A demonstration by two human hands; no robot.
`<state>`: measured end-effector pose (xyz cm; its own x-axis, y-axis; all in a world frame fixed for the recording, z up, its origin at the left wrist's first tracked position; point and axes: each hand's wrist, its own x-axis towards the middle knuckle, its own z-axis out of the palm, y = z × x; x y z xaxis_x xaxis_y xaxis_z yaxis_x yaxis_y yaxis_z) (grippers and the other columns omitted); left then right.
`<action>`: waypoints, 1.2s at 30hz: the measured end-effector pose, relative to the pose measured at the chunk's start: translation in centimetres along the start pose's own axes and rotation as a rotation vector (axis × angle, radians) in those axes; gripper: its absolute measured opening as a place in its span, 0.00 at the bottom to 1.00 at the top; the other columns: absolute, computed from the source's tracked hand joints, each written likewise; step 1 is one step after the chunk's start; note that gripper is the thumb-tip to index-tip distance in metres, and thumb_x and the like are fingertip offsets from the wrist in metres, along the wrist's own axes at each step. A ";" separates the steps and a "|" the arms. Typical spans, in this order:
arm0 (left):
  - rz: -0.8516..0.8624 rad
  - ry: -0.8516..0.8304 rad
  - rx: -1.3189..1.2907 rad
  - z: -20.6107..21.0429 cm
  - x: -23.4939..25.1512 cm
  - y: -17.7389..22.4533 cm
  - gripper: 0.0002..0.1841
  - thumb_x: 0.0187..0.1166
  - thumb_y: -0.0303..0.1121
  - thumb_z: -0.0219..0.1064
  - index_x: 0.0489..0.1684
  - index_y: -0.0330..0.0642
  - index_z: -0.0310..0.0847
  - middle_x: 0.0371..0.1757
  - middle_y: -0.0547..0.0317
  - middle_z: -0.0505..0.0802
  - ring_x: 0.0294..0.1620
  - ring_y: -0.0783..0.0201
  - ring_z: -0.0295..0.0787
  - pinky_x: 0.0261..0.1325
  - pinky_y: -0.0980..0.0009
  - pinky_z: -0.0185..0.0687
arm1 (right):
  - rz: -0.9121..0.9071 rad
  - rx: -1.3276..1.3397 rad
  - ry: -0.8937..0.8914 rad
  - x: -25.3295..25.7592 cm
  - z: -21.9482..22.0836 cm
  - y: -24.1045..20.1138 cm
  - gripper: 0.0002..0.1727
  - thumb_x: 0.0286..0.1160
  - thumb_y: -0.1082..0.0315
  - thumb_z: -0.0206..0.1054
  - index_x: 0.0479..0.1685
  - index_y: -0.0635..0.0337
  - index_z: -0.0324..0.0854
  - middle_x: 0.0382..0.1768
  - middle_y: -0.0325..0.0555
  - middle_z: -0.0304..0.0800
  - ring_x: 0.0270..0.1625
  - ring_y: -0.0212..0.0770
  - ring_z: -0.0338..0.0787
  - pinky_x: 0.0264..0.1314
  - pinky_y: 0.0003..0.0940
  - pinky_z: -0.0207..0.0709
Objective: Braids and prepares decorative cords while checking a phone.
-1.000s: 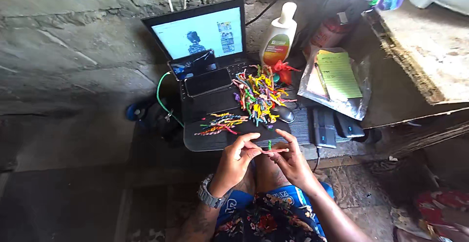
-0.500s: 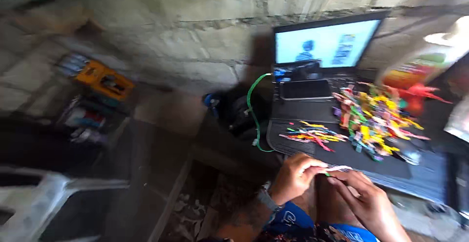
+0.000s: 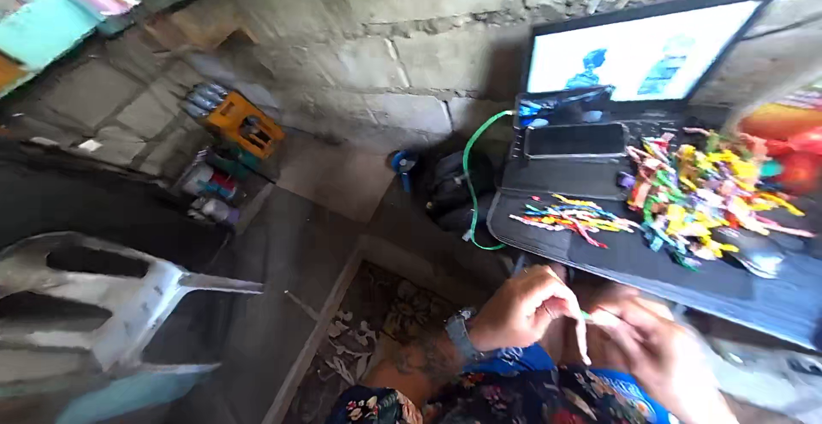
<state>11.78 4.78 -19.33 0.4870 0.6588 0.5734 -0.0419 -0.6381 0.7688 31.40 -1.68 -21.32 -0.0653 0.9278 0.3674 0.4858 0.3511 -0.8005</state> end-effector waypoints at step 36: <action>-1.005 -0.406 -0.652 7.1 -2.5 3.4 0.11 0.87 0.25 0.46 0.42 0.43 0.76 0.31 0.76 0.82 0.34 0.83 0.79 0.45 0.82 0.78 | -0.245 0.278 -0.258 -4.4 -5.6 0.8 0.09 0.80 0.62 0.69 0.39 0.53 0.95 0.40 0.39 0.93 0.52 0.29 0.84 0.60 0.22 0.71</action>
<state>16.55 -1.85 -20.19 0.7807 0.4941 -0.3826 0.1367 0.4624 0.8761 36.98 -6.17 -20.92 -0.3818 0.8017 0.4598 0.1782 0.5521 -0.8145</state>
